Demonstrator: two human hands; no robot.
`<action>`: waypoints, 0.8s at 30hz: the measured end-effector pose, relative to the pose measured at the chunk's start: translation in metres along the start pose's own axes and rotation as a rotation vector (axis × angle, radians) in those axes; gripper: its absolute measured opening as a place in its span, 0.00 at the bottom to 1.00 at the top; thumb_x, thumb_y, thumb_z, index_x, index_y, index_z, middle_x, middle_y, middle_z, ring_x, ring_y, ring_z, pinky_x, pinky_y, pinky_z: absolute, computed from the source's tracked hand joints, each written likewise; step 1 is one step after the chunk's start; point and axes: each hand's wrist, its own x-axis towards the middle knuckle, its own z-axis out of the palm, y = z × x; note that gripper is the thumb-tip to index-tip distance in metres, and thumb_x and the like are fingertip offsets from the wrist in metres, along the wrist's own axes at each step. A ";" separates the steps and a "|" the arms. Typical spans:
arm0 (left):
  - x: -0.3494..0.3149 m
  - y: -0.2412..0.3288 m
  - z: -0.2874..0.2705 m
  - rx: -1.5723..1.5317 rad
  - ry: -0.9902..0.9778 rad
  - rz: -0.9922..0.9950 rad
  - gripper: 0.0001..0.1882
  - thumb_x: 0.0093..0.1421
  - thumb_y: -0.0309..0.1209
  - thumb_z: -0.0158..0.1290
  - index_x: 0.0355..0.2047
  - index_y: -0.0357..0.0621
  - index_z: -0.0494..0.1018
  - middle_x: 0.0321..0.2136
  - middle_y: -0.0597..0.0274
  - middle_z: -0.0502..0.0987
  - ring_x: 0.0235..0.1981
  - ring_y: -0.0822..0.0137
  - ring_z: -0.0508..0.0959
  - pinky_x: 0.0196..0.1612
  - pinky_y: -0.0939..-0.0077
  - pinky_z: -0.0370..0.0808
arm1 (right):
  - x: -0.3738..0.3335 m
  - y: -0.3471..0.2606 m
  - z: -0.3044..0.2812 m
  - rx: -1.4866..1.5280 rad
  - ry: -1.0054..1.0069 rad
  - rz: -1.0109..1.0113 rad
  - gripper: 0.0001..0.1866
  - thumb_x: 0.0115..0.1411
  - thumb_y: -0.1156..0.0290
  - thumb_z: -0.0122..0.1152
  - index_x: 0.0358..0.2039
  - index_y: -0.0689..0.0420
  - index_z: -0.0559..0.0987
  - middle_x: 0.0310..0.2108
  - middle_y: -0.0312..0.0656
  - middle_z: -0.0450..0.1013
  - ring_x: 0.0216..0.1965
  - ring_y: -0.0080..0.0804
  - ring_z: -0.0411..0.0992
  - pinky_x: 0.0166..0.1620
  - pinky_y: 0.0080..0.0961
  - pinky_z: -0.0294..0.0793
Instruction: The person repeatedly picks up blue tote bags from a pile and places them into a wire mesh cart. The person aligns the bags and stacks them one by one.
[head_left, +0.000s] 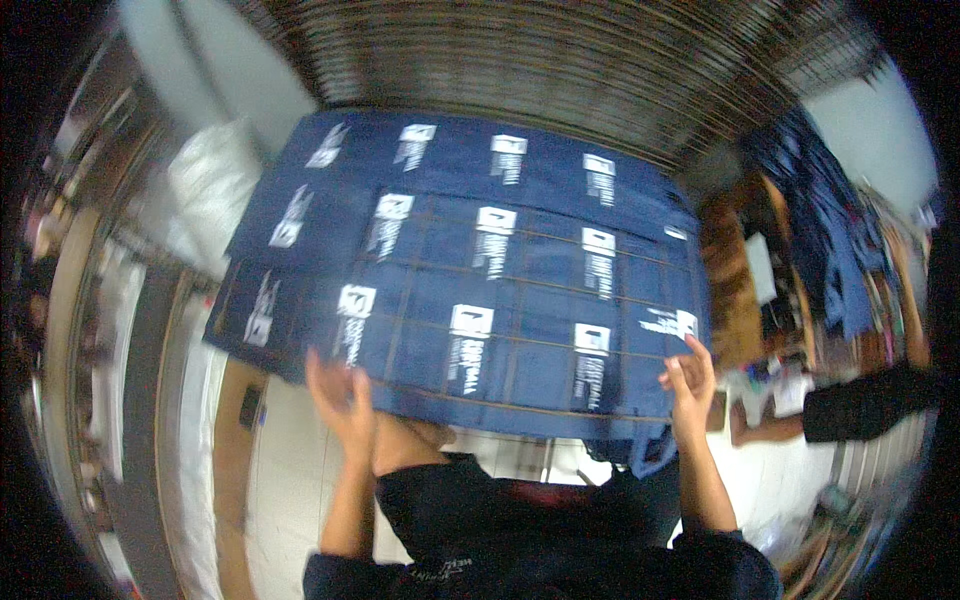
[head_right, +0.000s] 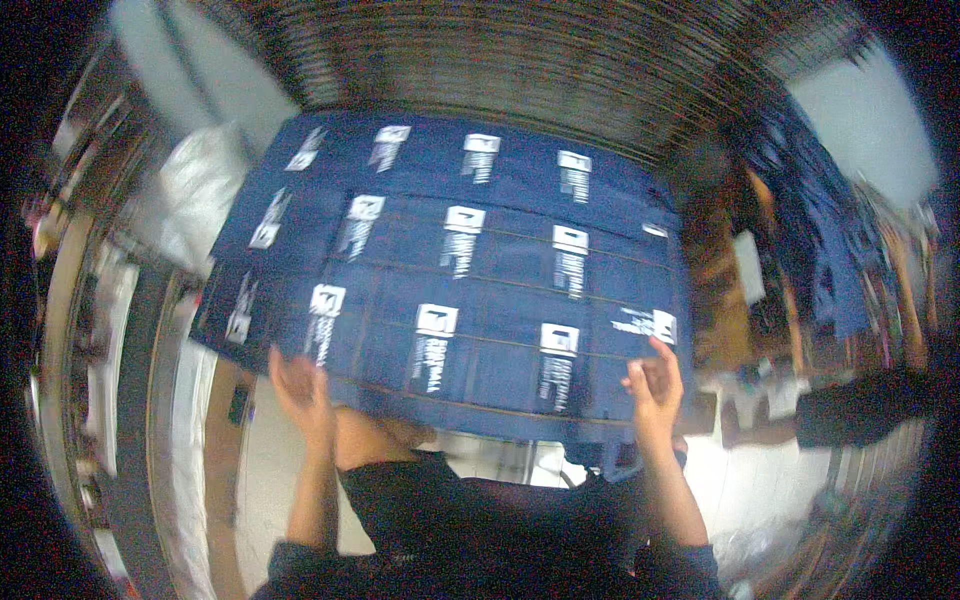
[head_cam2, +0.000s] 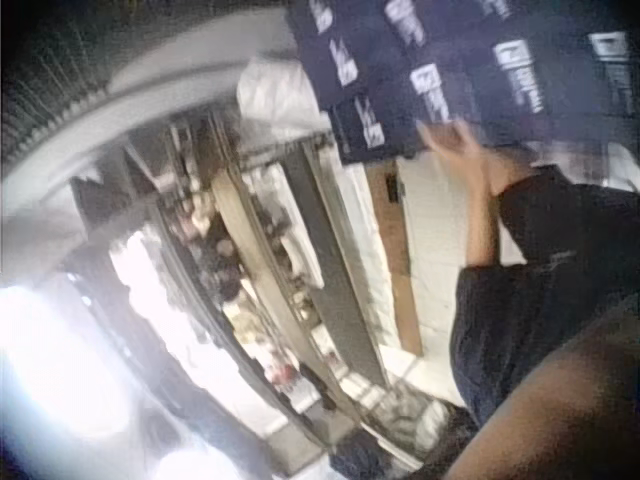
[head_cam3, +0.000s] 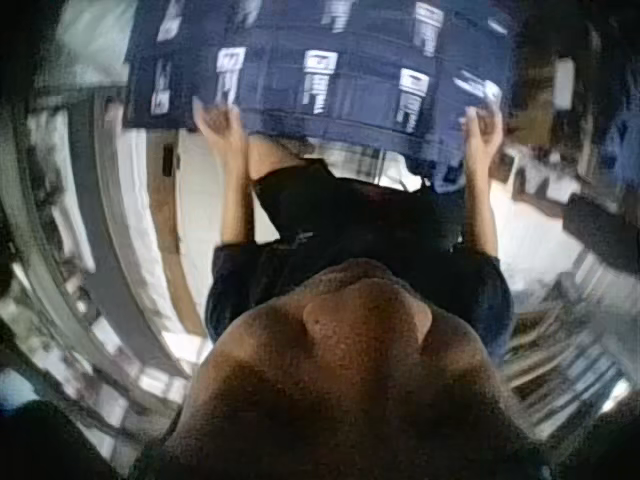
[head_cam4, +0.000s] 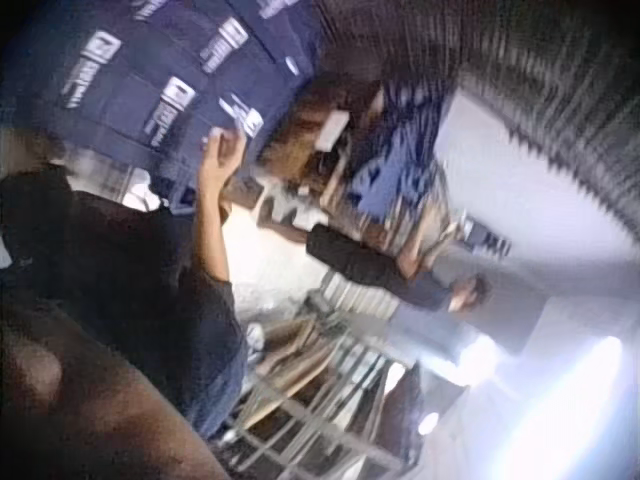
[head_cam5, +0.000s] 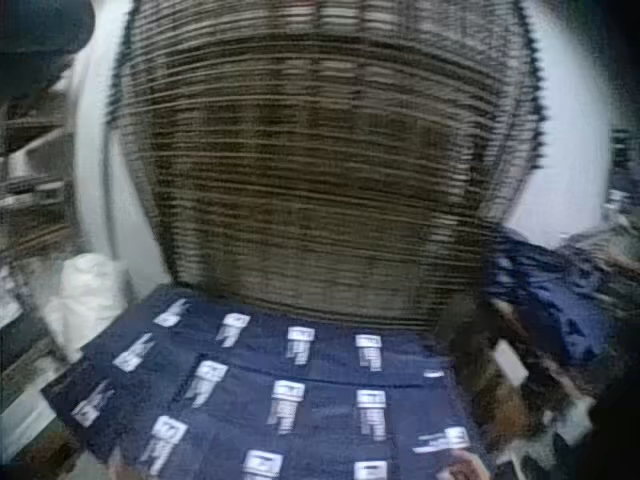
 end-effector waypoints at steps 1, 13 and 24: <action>-0.043 0.028 0.012 -0.020 -0.058 -0.063 0.37 0.53 0.24 0.55 0.61 0.37 0.50 0.40 0.60 0.68 0.39 0.70 0.69 0.46 0.75 0.67 | 0.003 -0.012 -0.010 -0.014 0.013 0.034 0.24 0.57 0.71 0.59 0.54 0.59 0.66 0.31 0.35 0.70 0.29 0.20 0.68 0.32 0.17 0.70; -0.167 -0.008 -0.049 0.280 -0.560 -0.231 0.15 0.51 0.31 0.60 0.36 0.34 0.72 0.20 0.63 0.73 0.21 0.72 0.69 0.26 0.78 0.67 | 0.092 -0.044 -0.259 -0.035 0.737 -0.444 0.17 0.56 0.70 0.60 0.46 0.59 0.72 0.30 0.33 0.70 0.27 0.17 0.67 0.29 0.13 0.66; -0.169 0.035 -0.024 0.372 -0.522 -0.210 0.15 0.52 0.34 0.60 0.34 0.35 0.73 0.20 0.64 0.71 0.21 0.73 0.69 0.25 0.78 0.67 | 0.211 -0.046 -0.357 -1.107 0.716 -0.240 0.28 0.44 0.65 0.66 0.49 0.46 0.72 0.47 0.44 0.65 0.47 0.44 0.68 0.48 0.38 0.70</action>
